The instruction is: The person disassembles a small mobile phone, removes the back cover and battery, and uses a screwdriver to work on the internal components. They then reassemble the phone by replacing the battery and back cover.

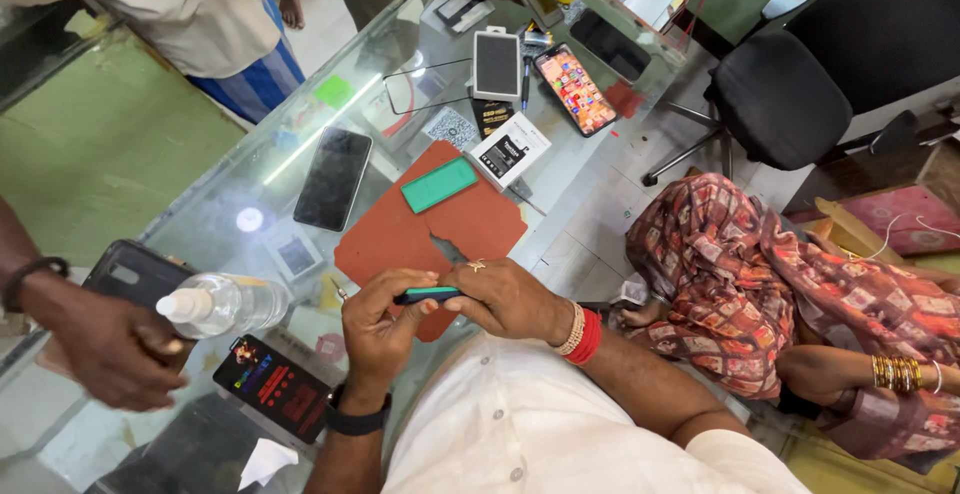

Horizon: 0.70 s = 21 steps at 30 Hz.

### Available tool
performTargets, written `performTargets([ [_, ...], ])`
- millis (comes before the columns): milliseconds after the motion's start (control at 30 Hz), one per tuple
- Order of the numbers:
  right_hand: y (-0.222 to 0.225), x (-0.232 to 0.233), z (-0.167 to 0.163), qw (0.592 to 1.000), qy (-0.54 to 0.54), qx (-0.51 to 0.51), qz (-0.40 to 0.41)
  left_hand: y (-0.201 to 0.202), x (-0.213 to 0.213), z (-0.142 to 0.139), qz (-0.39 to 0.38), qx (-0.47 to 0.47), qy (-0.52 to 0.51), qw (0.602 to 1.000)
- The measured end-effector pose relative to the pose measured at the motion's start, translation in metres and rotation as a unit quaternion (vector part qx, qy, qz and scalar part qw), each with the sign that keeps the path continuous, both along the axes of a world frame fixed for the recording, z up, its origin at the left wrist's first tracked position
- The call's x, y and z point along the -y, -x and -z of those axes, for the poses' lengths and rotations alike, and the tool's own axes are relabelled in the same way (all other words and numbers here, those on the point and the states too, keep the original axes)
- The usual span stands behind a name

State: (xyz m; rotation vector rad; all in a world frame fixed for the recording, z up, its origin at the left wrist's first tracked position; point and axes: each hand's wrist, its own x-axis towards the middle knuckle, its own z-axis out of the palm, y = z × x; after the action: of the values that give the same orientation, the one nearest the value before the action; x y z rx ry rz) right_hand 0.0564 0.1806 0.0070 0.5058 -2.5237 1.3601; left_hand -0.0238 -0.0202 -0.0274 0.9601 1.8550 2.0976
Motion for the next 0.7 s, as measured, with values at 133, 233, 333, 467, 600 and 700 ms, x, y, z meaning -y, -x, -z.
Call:
performTargets([
  [133, -0.002, -0.006, -0.001, 0.998, 0.041, 0.015, 0.038, -0.006, -0.007, -0.004, -0.006, 0.089, -0.047, 0.995],
  [233, -0.005, -0.011, 0.006, 0.996, 0.033, 0.037, 0.072, -0.004, -0.011, -0.004, 0.028, 0.144, -0.035, 0.989],
  [333, -0.005, -0.016, 0.014, 0.996, 0.027, 0.033, 0.077, -0.001, -0.01, -0.001, 0.034, 0.125, 0.023, 0.991],
  [467, -0.008, -0.016, 0.019, 0.985, 0.135, 0.082, 0.065, 0.003, -0.006, 0.005, 0.026, 0.076, 0.001, 0.997],
  [600, -0.009, -0.016, 0.013, 0.987, 0.12, 0.066, 0.081, 0.003, -0.005, 0.008, 0.074, 0.171, -0.018, 0.982],
  [700, -0.009, -0.016, 0.006, 0.985, 0.145, 0.066, 0.059, 0.0, -0.01, 0.011, 0.023, 0.113, 0.011, 0.993],
])
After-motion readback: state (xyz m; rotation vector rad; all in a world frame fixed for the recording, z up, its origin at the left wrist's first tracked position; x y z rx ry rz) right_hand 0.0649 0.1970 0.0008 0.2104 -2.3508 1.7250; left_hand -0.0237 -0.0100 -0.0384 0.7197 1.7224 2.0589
